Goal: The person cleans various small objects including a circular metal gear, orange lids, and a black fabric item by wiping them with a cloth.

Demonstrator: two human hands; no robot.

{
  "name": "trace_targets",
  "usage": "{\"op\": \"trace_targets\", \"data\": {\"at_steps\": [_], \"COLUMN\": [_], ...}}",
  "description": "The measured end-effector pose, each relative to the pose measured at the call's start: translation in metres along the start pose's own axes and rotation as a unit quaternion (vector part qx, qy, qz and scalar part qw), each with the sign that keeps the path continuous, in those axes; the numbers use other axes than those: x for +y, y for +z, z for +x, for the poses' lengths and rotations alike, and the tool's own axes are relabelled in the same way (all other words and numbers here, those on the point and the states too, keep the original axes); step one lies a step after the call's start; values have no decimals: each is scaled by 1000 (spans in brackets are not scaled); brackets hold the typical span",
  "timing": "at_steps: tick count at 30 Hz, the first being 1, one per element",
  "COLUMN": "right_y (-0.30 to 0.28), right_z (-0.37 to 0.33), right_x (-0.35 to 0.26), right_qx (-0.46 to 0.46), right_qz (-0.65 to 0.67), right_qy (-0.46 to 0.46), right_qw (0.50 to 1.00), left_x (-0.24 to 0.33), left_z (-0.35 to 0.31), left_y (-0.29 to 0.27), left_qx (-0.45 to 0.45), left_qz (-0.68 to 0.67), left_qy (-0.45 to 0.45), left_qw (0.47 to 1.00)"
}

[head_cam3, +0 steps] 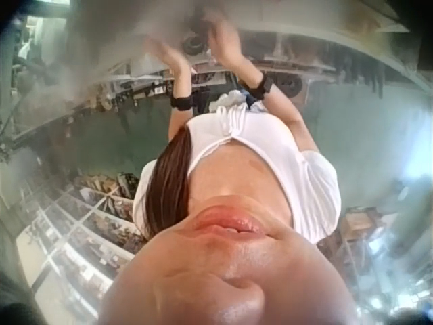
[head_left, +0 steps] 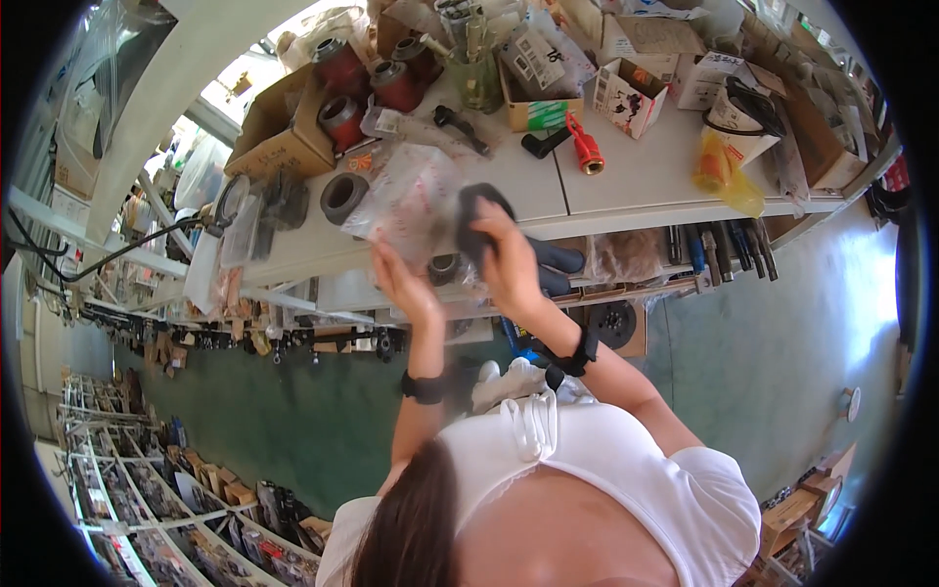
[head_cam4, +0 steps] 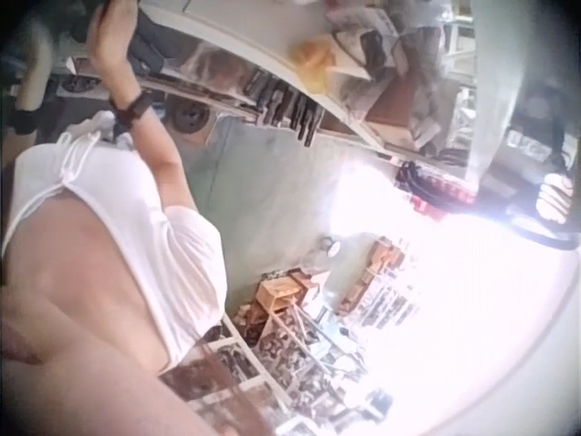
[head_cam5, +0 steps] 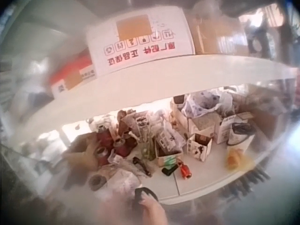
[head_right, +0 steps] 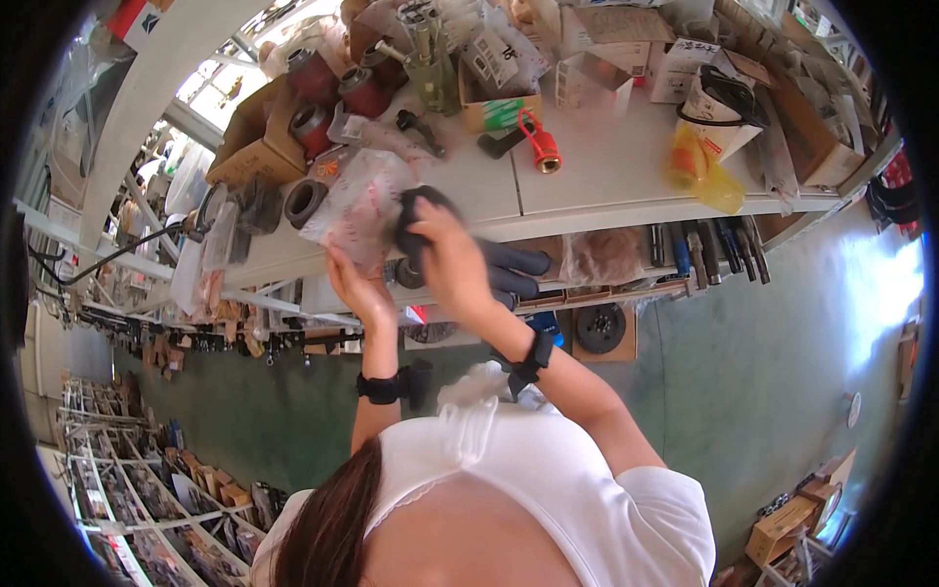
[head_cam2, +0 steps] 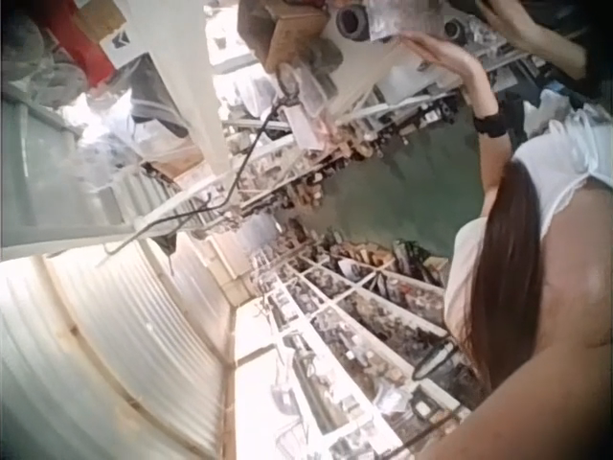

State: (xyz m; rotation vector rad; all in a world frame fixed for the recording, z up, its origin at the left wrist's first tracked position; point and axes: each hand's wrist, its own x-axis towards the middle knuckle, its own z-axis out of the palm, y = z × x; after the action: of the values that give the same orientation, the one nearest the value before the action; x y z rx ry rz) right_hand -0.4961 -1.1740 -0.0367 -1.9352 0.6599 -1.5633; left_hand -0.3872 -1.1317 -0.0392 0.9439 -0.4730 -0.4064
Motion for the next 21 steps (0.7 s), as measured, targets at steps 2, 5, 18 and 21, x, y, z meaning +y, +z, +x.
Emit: {"op": "trace_targets", "data": {"at_steps": [2, 5, 18, 21], "right_y": [16, 33, 31, 33], "right_z": [13, 27, 37, 20], "right_x": [-12, -10, 5, 14], "right_qx": [-78, -110, -71, 14], "right_qz": [-29, -68, -35, 136], "right_qy": [-78, -137, 91, 224], "right_qw": [993, 982, 993, 965], "left_x": [0, 5, 17, 28], "left_z": [-9, -4, -12, -5], "left_y": [2, 7, 17, 36], "left_qx": [-55, -8, -128, -261], "left_qz": [-31, 48, 213, 406], "left_qy": [-27, -30, 142, 339], "left_qw": [998, 998, 958, 808]}}
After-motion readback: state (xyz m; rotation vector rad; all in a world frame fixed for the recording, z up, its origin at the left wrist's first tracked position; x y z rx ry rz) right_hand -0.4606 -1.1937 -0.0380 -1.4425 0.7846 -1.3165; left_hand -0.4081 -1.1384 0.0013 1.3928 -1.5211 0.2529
